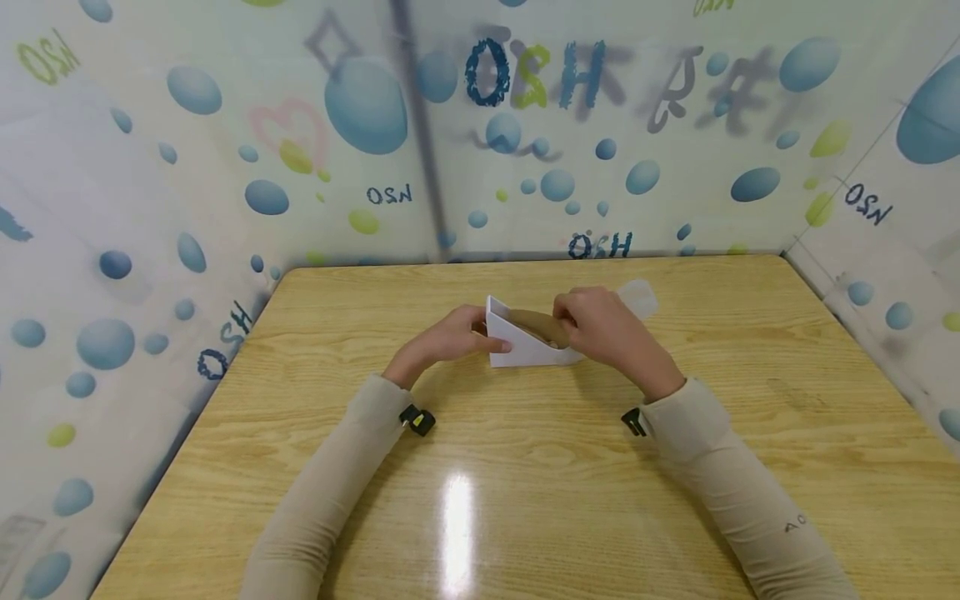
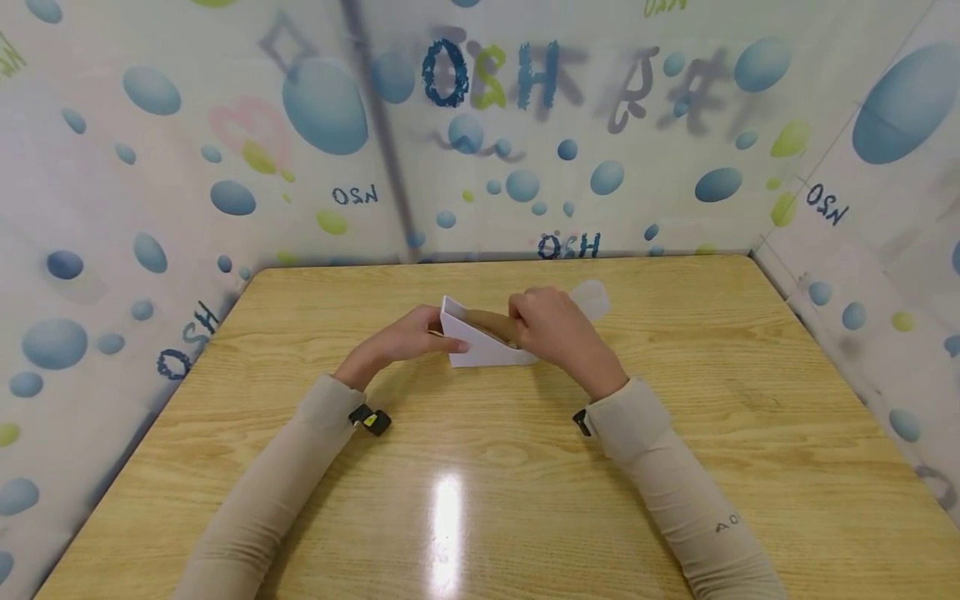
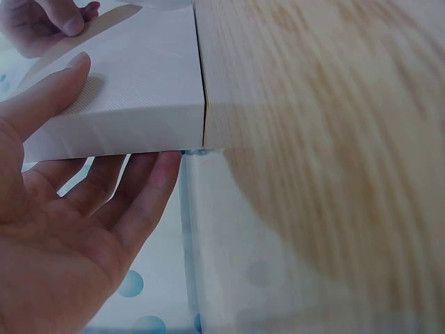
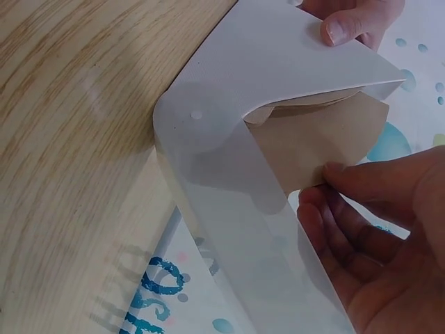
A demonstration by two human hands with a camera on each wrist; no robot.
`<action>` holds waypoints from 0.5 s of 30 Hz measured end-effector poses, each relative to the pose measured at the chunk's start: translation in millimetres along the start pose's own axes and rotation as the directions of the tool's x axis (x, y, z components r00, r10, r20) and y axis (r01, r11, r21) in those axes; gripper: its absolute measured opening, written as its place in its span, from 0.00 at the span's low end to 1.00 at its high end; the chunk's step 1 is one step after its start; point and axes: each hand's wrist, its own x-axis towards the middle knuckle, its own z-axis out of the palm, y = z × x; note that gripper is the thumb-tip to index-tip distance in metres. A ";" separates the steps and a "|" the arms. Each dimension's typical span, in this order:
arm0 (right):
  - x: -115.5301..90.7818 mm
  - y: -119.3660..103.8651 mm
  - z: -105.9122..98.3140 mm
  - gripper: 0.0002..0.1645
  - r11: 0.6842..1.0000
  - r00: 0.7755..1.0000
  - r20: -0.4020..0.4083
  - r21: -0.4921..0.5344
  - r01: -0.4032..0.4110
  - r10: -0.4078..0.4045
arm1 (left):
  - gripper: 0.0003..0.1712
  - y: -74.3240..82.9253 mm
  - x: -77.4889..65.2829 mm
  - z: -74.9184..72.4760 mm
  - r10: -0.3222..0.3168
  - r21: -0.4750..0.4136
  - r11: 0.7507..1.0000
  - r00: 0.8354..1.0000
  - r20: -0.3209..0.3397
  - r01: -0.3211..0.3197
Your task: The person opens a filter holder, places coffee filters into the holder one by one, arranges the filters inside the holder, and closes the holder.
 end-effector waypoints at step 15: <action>5.2 -4.3 11.7 0.04 1.000 1.000 0.024 0.022 0.010 -0.010 | 0.22 -0.1 -0.3 -0.2 0.000 0.010 1.000 1.000 -0.004 0.000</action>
